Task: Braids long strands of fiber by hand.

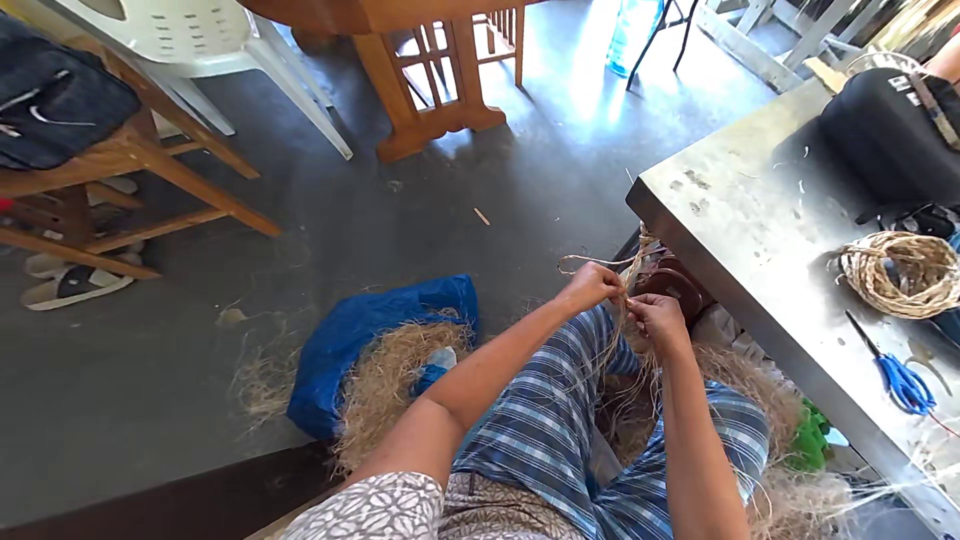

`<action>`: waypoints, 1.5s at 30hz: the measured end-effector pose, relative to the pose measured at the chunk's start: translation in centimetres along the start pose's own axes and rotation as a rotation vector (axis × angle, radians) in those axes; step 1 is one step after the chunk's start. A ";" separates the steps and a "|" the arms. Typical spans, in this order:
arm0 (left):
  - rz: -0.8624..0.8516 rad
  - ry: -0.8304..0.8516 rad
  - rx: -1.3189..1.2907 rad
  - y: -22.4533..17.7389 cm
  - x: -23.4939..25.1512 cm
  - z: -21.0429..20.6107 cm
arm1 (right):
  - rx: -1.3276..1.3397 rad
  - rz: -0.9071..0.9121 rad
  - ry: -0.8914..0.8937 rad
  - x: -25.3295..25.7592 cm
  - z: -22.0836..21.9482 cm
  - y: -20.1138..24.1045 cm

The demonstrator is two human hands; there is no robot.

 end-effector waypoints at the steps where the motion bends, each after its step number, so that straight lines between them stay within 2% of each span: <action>1: -0.003 -0.001 0.025 -0.1 0.1 0.0 | -0.047 0.011 -0.032 -0.2 -0.1 0.2; 5: 0.019 -0.013 0.064 -0.5 0.1 -0.2 | -0.290 0.035 -0.122 -1.0 -0.4 1.1; 15: 0.139 -0.088 0.012 -1.1 -0.4 -1.5 | -0.654 0.236 -0.312 -3.8 -3.0 2.0; 23: 0.106 -0.152 0.016 -1.5 -1.0 -1.7 | -0.606 0.425 -0.460 -4.9 -4.6 0.4; 27: 0.107 -0.131 0.001 -1.3 -1.0 -1.7 | -0.552 0.501 -0.541 -4.7 -4.9 -0.4; 34: 0.105 -0.024 -0.085 -0.5 -0.3 -1.0 | -0.418 0.478 -0.528 -4.0 -4.3 -1.0; 38: 0.241 -0.017 -0.217 -0.4 -0.5 -1.2 | -0.353 0.421 -0.504 -3.7 -3.8 -1.2; 40: 0.257 -0.018 -0.251 -0.1 -0.5 -1.5 | -0.345 0.416 -0.516 -3.6 -3.7 -1.5; 45: 0.234 -0.017 -0.238 -0.8 -0.7 -1.5 | -0.426 0.522 -0.585 -4.1 -4.2 -1.7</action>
Point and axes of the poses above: each hand's wrist, its own x-axis towards the middle knuckle, its own z-axis out of the back of the hand, y = z × x, the point moved 2 cm from there along x, towards the middle knuckle, and after that the axes turned 9 degrees about z, right-handed, at the moved point
